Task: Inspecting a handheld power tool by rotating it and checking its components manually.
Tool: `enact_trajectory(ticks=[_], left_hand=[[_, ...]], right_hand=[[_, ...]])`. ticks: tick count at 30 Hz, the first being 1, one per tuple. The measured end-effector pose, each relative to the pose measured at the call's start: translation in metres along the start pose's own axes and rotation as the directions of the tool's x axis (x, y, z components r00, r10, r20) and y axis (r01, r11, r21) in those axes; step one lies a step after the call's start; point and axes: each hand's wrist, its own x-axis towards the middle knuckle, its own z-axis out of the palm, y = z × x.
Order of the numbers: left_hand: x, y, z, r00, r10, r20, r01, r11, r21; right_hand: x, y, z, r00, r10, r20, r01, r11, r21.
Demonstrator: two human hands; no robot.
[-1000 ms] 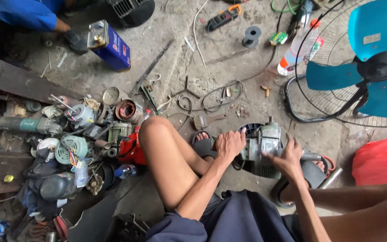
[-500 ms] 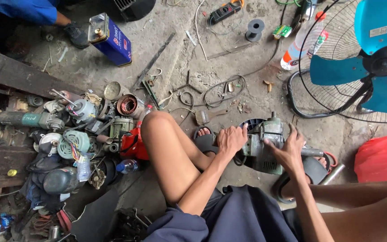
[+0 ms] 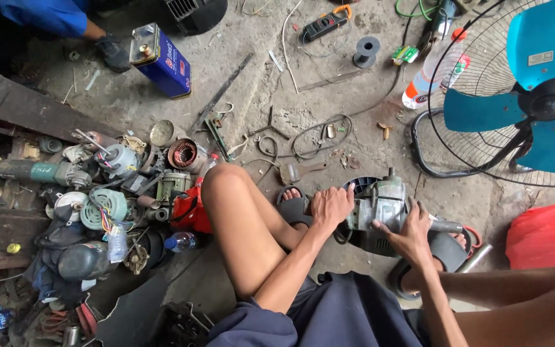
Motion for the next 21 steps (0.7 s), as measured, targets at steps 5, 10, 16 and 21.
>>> enact_trajectory(ticks=[5, 10, 16, 21], left_hand=[[0.0, -0.002, 0.008, 1.0, -0.011, 0.019, 0.011, 1.0, 0.011], [0.006, -0.005, 0.014, 0.999, -0.02, 0.034, 0.02, 1.0, -0.012], [-0.002, 0.001, -0.009, 0.999, 0.02, -0.032, -0.019, 1.0, 0.014], [-0.001, 0.003, -0.011, 1.0, -0.008, 0.015, 0.008, 1.0, -0.009]], right_hand=[[-0.006, -0.05, -0.026, 0.998, -0.018, -0.058, 0.022, 0.998, 0.061], [0.008, 0.02, 0.002, 0.999, -0.037, 0.02, 0.038, 0.997, -0.066], [0.007, -0.011, -0.011, 0.996, -0.036, -0.082, 0.041, 0.997, 0.07], [0.01, 0.018, 0.001, 1.0, -0.027, -0.003, 0.027, 1.0, 0.003]])
